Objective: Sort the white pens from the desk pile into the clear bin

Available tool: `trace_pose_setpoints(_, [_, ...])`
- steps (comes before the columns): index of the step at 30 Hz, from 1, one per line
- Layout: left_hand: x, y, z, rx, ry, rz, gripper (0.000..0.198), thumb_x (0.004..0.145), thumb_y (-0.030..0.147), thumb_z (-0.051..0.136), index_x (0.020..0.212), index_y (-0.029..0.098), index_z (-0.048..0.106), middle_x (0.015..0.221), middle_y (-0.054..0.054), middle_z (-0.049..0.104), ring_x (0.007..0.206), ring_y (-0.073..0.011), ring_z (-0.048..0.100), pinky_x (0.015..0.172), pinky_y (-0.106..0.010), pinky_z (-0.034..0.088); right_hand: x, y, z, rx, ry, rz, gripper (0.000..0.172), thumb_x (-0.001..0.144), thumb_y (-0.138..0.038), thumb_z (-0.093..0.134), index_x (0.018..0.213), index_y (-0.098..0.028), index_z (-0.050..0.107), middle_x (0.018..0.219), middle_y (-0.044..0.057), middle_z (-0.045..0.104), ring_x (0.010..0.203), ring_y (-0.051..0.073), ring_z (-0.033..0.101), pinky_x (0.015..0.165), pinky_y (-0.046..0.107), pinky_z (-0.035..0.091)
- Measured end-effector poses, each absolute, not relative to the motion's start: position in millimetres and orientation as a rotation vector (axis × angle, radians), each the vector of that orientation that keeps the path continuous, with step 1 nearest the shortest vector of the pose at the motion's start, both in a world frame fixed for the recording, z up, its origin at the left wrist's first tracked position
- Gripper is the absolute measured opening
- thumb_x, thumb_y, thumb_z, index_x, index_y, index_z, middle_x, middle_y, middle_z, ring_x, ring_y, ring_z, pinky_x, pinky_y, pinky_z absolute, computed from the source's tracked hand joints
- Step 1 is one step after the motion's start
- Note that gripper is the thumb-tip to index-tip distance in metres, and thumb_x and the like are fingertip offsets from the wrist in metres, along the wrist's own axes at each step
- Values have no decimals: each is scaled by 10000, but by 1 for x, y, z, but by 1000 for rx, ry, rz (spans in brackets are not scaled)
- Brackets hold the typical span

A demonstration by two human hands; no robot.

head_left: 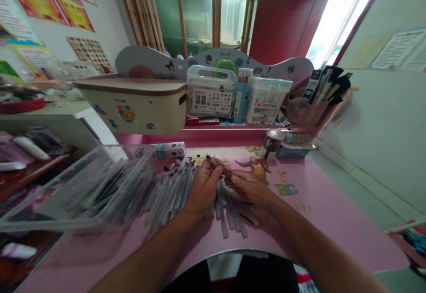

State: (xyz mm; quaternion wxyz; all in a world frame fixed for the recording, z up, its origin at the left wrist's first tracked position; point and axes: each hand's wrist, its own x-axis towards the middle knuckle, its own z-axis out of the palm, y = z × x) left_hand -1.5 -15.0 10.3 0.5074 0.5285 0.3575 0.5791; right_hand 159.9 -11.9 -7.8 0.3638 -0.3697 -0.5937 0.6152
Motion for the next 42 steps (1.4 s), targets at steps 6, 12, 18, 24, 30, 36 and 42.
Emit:
trace_pose_setpoints(6, [0,-9,6,1080,870,1348,95,847,279,598,874,188,595,816,-18,683,720,-140,606,734,-270,455,156,-14,-10,-949,-1536,1559,420,867,-577,577,721,-191,500,539,-75,309,454,77,247,422,245,136])
trace_pose_setpoints(12, [1,-9,6,1138,858,1398,102,828,271,630,879,186,607,815,-8,674,727,-131,604,724,-255,460,159,-9,-15,-987,-1578,1457,317,877,-491,598,782,-191,557,593,-55,372,499,90,288,454,241,185])
trace_pose_setpoints(18, [1,-9,7,1165,856,1414,98,833,276,627,868,185,616,849,-29,705,745,-142,621,727,-266,467,160,-10,-7,-1024,-1690,1288,282,905,-449,548,800,-193,602,616,-40,417,554,116,337,509,247,247])
trace_pose_setpoints(24, [0,-6,8,1141,955,1404,181,765,334,708,818,184,621,795,-22,708,744,-157,642,674,-263,457,159,-8,-12,-1086,-1781,1107,206,929,-377,518,841,-212,604,698,-12,529,655,151,468,594,259,347])
trace_pose_setpoints(30, [-1,-8,10,1146,998,1410,220,728,342,754,762,176,613,734,-5,681,702,-144,623,656,-254,460,154,-9,-14,-1139,-1911,801,199,957,-289,459,847,-229,614,784,31,617,739,206,545,695,327,377])
trace_pose_setpoints(36, [-1,-7,7,1142,932,1399,203,756,333,734,778,180,601,730,1,676,690,-134,617,677,-254,463,152,-13,-15,-1149,-1881,858,228,964,-312,459,812,-238,612,721,16,598,679,190,526,658,310,359])
trace_pose_setpoints(42, [-2,-7,10,1134,887,1417,218,730,338,752,776,183,607,741,1,684,687,-133,621,707,-262,467,156,-11,-19,-1130,-1880,924,221,964,-324,460,967,-240,665,827,11,645,746,174,557,704,287,395])
